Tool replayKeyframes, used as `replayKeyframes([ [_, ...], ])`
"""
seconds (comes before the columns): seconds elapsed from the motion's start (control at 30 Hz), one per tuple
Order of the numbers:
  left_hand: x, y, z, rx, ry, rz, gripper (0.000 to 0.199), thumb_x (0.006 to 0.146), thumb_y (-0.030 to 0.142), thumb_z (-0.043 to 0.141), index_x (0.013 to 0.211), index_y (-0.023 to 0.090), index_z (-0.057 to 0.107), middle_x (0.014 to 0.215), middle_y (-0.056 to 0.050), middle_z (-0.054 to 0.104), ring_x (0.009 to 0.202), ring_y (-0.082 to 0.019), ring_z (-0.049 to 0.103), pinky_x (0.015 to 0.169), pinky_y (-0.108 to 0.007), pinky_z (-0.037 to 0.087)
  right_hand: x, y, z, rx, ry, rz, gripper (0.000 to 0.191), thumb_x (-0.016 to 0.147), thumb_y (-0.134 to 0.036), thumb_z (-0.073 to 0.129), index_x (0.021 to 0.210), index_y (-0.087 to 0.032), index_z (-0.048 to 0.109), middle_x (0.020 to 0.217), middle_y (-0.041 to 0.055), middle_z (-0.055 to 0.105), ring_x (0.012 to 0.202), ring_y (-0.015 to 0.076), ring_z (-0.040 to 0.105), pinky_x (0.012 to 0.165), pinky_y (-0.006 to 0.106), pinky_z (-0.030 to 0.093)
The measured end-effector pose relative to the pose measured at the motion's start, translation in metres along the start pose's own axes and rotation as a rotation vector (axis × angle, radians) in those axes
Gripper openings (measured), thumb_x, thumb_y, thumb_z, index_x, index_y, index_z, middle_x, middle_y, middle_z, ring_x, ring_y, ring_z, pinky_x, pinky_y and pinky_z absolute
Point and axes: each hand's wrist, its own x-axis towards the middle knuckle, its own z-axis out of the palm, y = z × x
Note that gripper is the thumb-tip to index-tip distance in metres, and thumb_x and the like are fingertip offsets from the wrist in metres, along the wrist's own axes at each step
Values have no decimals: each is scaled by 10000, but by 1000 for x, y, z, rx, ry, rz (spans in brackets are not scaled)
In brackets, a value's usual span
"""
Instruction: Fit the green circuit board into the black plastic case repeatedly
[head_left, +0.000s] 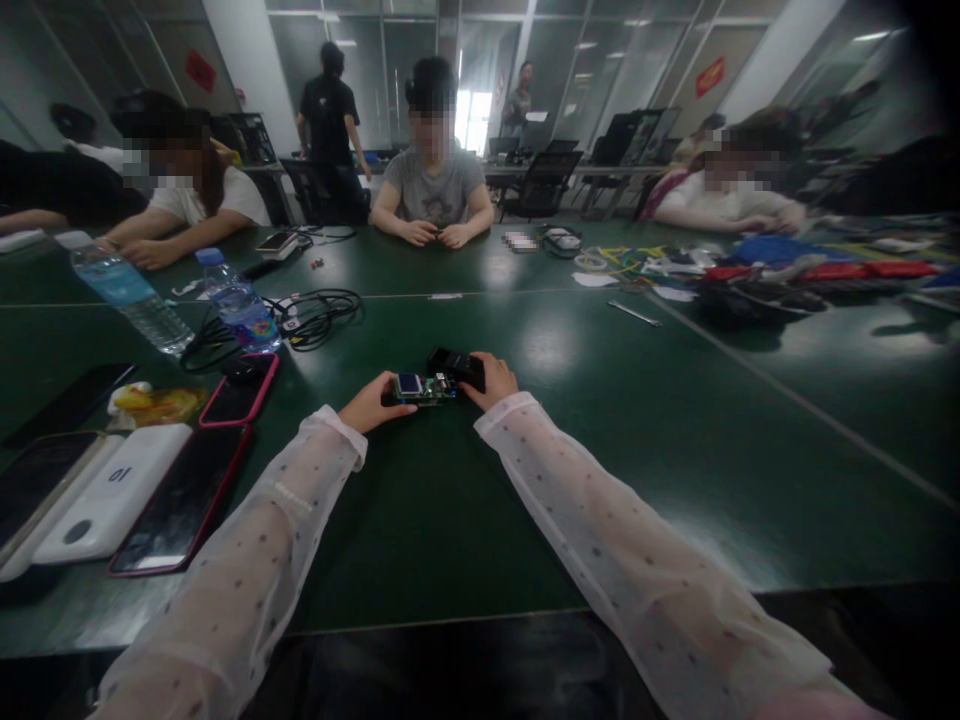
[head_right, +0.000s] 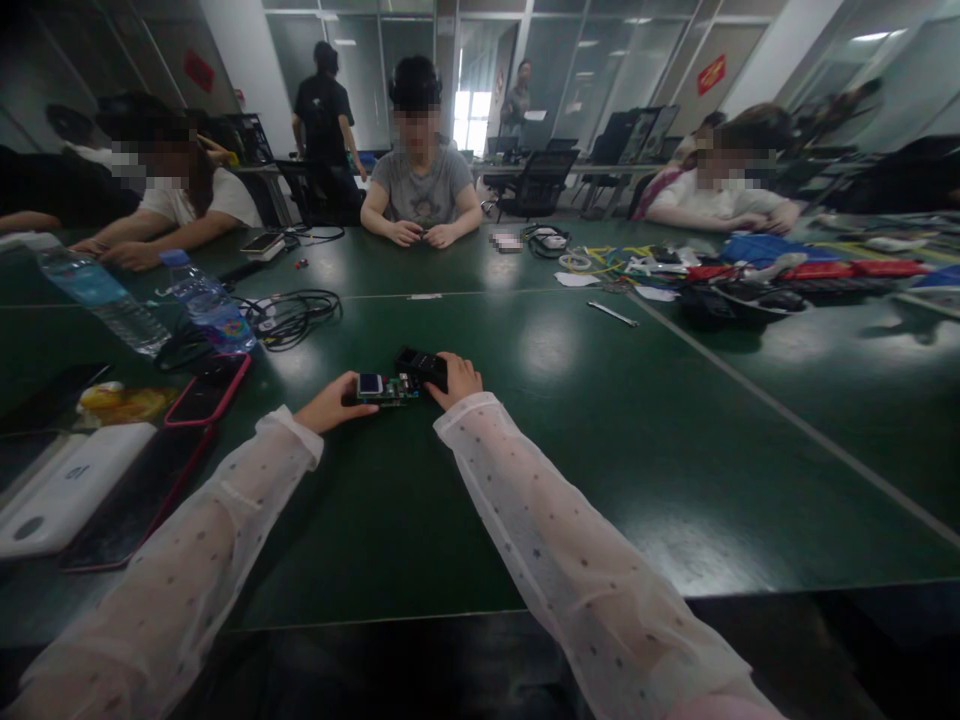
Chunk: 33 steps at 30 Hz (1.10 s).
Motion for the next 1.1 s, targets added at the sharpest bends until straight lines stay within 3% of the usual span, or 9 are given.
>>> replayKeyframes([
  [0.13, 0, 2, 1, 31, -7, 38, 521, 726, 422, 757, 1116, 159, 534, 1169, -116, 632, 1097, -253, 614, 993, -454, 446, 0, -2, -2, 8, -3, 11, 553, 765, -310, 677, 1268, -211, 468, 1228, 150, 583, 1113, 375, 550, 859, 592, 491],
  [0.33, 1, -5, 0, 275, 57, 33, 564, 692, 523, 753, 1099, 164, 600, 1149, -120, 601, 1075, -286, 579, 940, -466, 471, -1, -5, -4, 13, -11, 33, 553, 763, -299, 682, 1268, -205, 477, 1235, 149, 580, 1123, 373, 547, 876, 582, 488],
  [0.6, 1, -1, 0, 333, 40, 42, 532, 683, 517, 752, 1049, 154, 619, 1088, -110, 592, 1081, -296, 548, 935, -471, 472, 0, -2, -1, 46, 1, 37, 557, 738, -293, 710, 1242, -200, 492, 1217, 145, 590, 1129, 360, 550, 917, 570, 472],
  [0.8, -3, 0, -1, 227, -2, 43, 786, 677, 459, 784, 1347, 207, 461, 1305, -147, 497, 1224, -321, 496, 1012, -521, 425, 1, 5, 3, 432, 181, 120, 569, 724, -386, 710, 1210, -207, 473, 1136, 124, 602, 1061, 304, 599, 924, 505, 483],
  [0.93, -2, -3, -1, 170, 7, 14, 910, 653, 431, 809, 1418, 201, 375, 1378, -188, 437, 1258, -351, 476, 1015, -559, 415, -2, -11, -9, 655, 141, 20, 612, 730, -492, 707, 1218, -219, 458, 1191, 119, 593, 1101, 288, 594, 898, 461, 494],
  [1.1, 2, -9, 2, 62, 9, 117, 852, 618, 365, 839, 1355, 190, 448, 1305, -166, 532, 1204, -346, 530, 1016, -579, 407, -10, -39, -18, 600, 38, -176, 569, 723, -421, 736, 1215, -247, 511, 1182, 97, 605, 1099, 290, 589, 869, 449, 497],
])
